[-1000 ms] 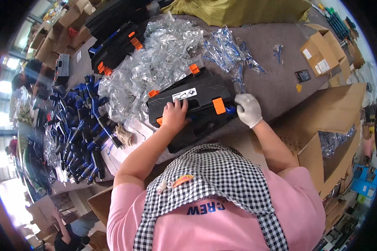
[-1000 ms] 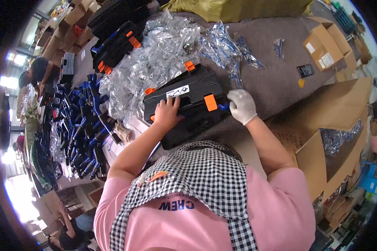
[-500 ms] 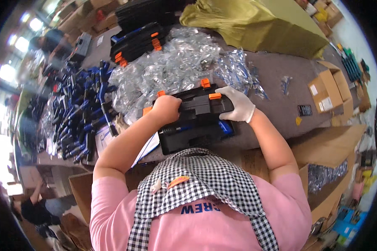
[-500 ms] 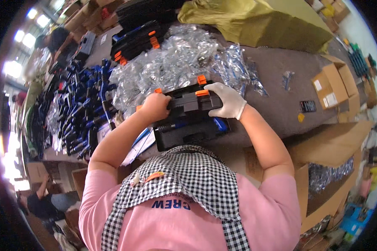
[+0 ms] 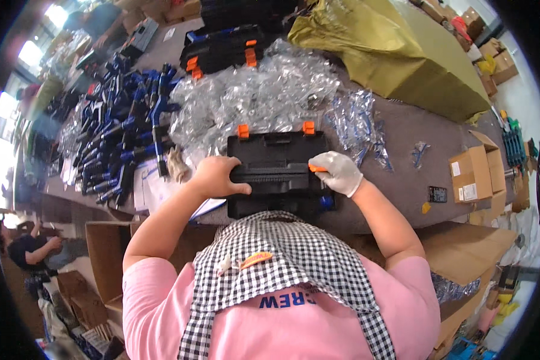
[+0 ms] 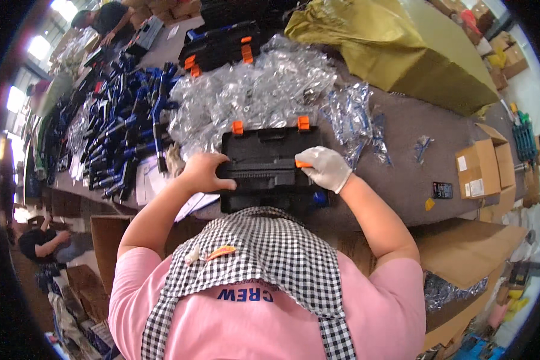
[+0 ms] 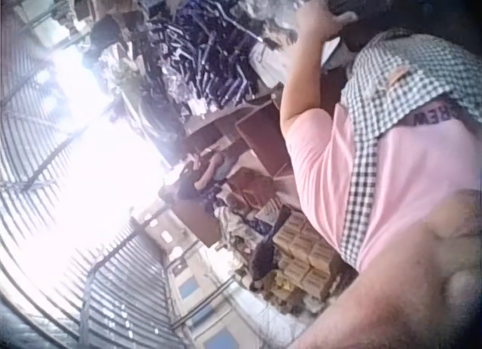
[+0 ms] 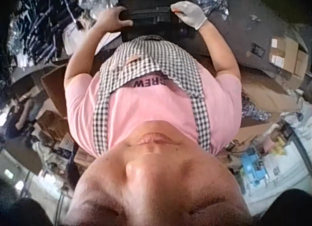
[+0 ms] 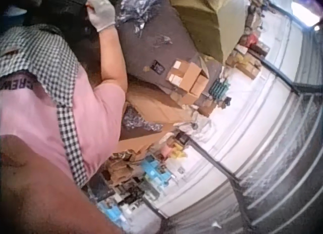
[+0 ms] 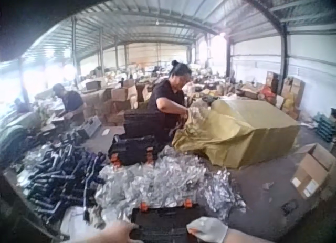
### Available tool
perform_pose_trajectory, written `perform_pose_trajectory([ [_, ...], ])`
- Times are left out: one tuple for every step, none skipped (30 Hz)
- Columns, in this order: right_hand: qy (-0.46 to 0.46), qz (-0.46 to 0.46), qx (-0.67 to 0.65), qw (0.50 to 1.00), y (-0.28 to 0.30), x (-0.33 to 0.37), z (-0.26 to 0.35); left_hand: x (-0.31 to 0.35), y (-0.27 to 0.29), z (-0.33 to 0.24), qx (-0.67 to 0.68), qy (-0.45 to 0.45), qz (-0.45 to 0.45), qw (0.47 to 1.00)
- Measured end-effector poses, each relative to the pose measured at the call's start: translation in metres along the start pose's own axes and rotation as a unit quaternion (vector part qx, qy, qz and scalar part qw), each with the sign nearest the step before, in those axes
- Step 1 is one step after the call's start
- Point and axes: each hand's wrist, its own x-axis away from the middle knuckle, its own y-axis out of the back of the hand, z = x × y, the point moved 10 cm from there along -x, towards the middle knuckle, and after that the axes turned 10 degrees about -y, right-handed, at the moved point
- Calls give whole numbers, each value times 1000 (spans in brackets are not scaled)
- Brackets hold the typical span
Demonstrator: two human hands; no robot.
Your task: Packing industrial tools and instruction manuals into plastic carrying cases and then placing the cases into cardboard shipping boxes.
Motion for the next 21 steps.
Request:
perform_pose_trajectory([
  [1,-8,-6,1000,1,0,-1,11,7,-3,-8,-40,-45,998],
  [-2,-11,-15,1000,1,1,-5,21,14,-6,-18,-45,-41,998],
  [-3,-7,-12,1000,1,-1,-5,31,16,-6,-40,-69,-70,994],
  [-5,-4,-9,1000,0,-1,-3,40,16,-7,-63,-93,-99,989],
  [7,0,-10,1000,-1,-2,0,45,-3,11,-30,-46,-105,993],
  [15,-2,-12,1000,1,-1,0,46,-5,14,-13,-52,-134,990],
  [22,-6,-14,1000,2,2,-1,48,-4,16,3,-59,-163,985],
  [6,35,-9,999,-3,9,-10,45,0,18,43,-67,-189,979],
  [5,49,22,999,-3,11,2,46,-4,23,43,-63,-187,979],
  [2,63,55,997,-1,14,14,50,-3,25,67,-93,-229,967],
  [-25,99,46,994,-11,21,6,50,2,24,92,-130,-270,950],
  [-19,77,36,996,-14,25,-3,48,1,24,115,-127,-271,947],
  [-13,55,28,998,-15,27,-13,46,3,26,120,-142,-284,941],
  [35,14,30,999,-12,23,-4,50,1,30,124,-151,-298,934],
  [37,7,26,999,-14,23,-6,49,2,32,113,-153,-301,934],
  [40,0,22,999,-15,24,-8,50,1,29,94,-170,-298,935],
  [34,6,18,999,-20,26,-7,53,3,24,66,-187,-299,933],
  [32,6,18,999,-19,29,-9,56,5,17,37,-202,-301,931],
  [45,-3,18,999,-16,30,-7,56,4,11,12,-223,-292,930],
  [65,-10,14,998,-16,30,-3,60,0,9,-32,-225,-286,931],
  [72,-11,16,997,-14,28,-1,61,-5,10,-78,-227,-280,930],
])
